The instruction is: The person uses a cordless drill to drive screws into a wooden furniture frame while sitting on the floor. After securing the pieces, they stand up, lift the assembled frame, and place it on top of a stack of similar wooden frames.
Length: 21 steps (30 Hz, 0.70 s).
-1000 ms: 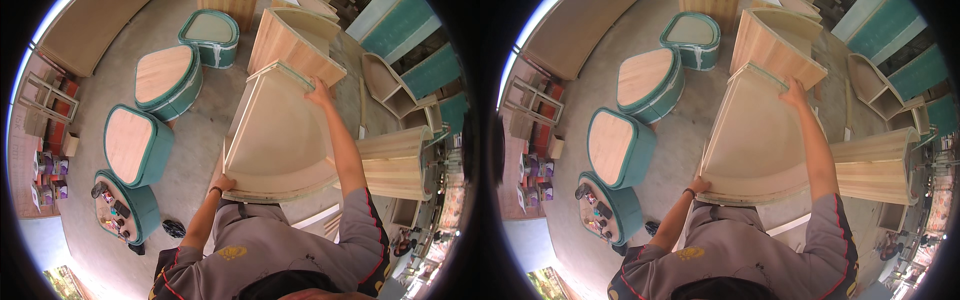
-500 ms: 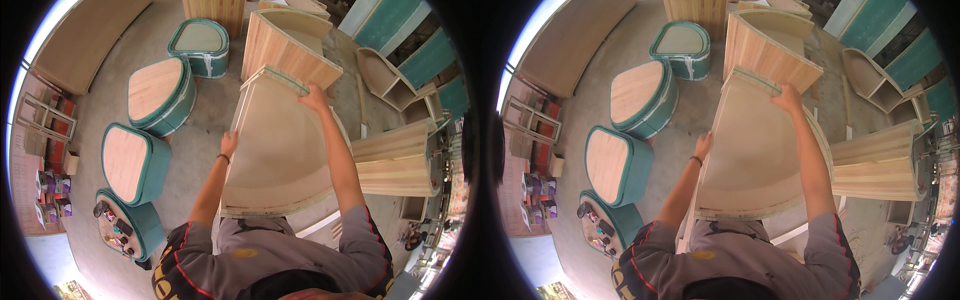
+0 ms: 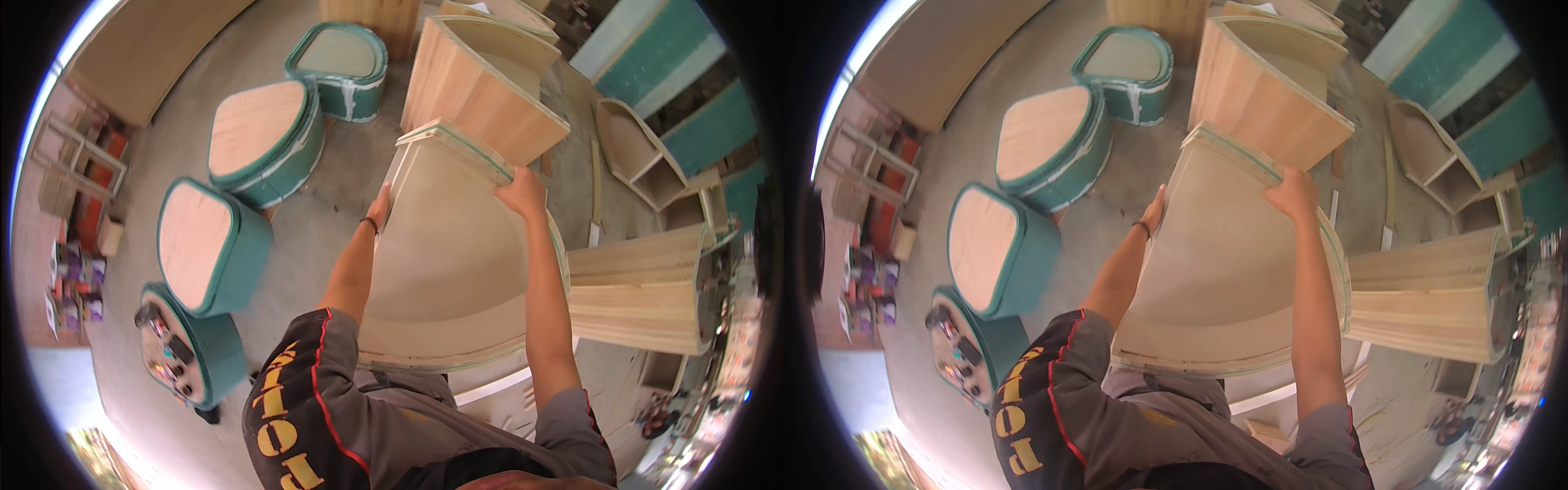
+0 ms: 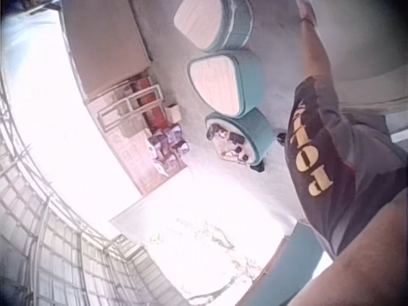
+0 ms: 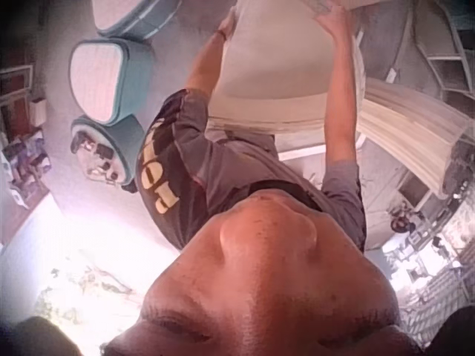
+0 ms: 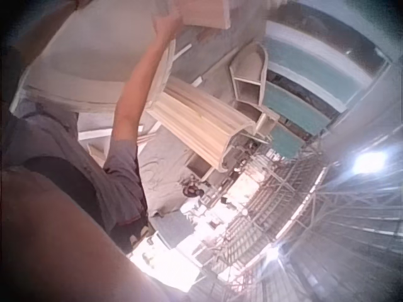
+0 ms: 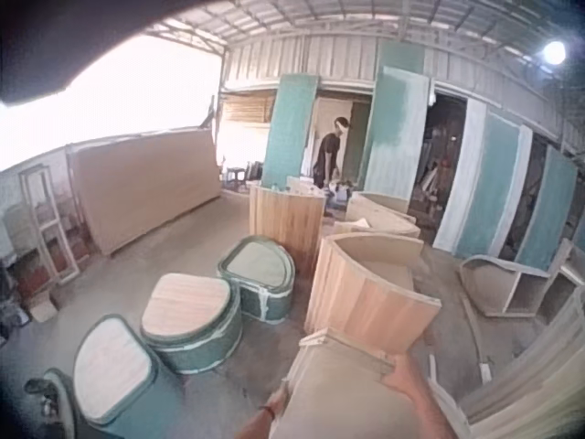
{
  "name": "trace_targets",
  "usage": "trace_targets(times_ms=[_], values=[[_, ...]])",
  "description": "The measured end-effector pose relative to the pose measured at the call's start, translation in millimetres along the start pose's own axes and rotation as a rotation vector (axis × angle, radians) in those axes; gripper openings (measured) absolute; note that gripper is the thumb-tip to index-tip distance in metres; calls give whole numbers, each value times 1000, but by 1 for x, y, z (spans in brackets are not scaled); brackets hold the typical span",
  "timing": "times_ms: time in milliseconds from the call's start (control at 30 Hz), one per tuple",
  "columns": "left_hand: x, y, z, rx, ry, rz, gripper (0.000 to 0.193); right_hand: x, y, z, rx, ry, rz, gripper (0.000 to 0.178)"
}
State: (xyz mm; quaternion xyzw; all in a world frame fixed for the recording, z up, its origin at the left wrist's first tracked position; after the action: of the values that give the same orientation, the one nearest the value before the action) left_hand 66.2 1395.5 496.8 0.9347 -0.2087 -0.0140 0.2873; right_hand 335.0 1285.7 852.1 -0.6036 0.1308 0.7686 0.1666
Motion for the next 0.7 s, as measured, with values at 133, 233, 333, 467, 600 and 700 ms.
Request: trace_targets(times_ms=[133, 233, 333, 467, 600, 700], values=[[-10, -11, 22, 82, -82, -67, 106, -2, 19, 16, -93, -36, -95, 39], [-38, -10, 33, 162, 22, 9, 105, 9, 23, 35, -213, -37, -152, 37], [48, 31, 46, -115, 17, 142, 101, 11, 60, -41, -47, -48, -61, 29], [-4, 81, 47, 130, -125, -192, 107, 3, 87, -13, -160, 47, -86, 31], [16, 175, 61, 43, -80, -124, 109, -17, 155, -49, -7, -100, -1, 35], [1, 221, 44, 70, -123, -198, 111, -37, 188, -25, -61, -117, -39, 36]])
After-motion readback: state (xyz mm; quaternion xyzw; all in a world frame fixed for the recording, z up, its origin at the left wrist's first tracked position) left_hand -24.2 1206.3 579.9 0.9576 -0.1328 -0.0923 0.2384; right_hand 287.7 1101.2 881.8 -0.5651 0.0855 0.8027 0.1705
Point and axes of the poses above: each hand's wrist, its own y-axis away from the middle knuckle, its own x-axis out of the palm, z = x × y, the point moved 6 cm from there along -y, towards the middle knuckle, and after that the axes turned 1 degree about x, right-handed, at the moved point
